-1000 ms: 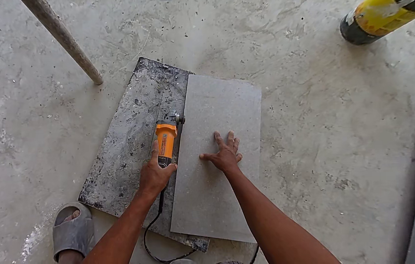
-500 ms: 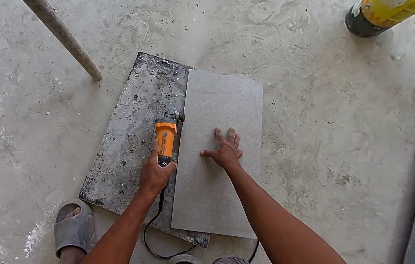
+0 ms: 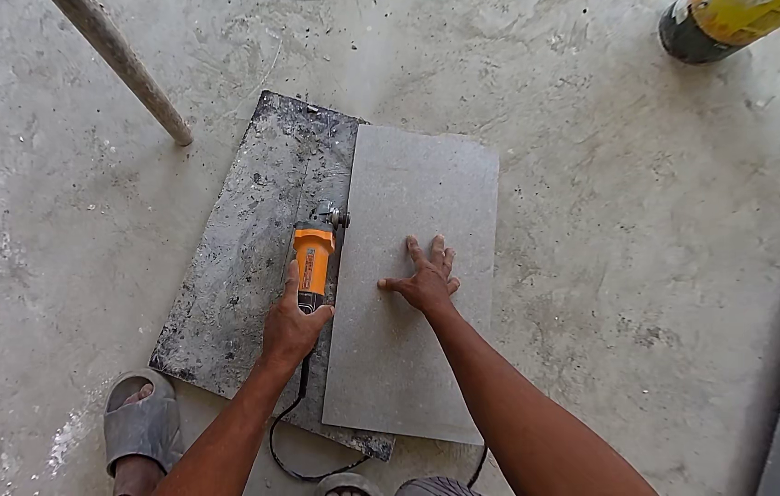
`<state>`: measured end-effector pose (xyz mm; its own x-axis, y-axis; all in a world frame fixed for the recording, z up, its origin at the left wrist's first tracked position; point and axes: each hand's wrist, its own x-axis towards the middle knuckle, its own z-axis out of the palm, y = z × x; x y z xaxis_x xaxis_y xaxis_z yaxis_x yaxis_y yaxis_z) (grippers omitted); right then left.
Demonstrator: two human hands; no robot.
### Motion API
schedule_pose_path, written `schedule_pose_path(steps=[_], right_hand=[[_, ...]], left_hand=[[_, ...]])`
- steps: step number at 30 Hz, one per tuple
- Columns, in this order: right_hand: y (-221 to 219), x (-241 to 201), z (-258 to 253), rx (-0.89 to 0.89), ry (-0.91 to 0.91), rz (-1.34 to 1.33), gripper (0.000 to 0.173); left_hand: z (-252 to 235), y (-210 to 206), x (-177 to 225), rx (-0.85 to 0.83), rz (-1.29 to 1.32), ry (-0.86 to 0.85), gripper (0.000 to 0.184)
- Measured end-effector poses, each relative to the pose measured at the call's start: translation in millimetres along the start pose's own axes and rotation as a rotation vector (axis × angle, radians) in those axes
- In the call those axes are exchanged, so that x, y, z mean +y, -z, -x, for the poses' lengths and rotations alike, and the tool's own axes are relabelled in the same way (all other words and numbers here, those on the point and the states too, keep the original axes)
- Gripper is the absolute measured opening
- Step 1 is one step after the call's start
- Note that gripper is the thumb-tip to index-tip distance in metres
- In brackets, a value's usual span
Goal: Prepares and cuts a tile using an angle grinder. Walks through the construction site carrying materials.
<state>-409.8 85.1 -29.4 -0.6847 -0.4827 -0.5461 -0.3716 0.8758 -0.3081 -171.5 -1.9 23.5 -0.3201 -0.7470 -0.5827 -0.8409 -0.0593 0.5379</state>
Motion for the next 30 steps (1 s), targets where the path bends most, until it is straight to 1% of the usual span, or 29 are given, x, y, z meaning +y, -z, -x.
schedule_pose_path(steps=[30], right_hand=[[1, 0, 1, 0.0, 0.004, -0.005, 0.11]], left_hand=[[12, -5, -13, 0.011, -0.011, -0.009, 0.105]])
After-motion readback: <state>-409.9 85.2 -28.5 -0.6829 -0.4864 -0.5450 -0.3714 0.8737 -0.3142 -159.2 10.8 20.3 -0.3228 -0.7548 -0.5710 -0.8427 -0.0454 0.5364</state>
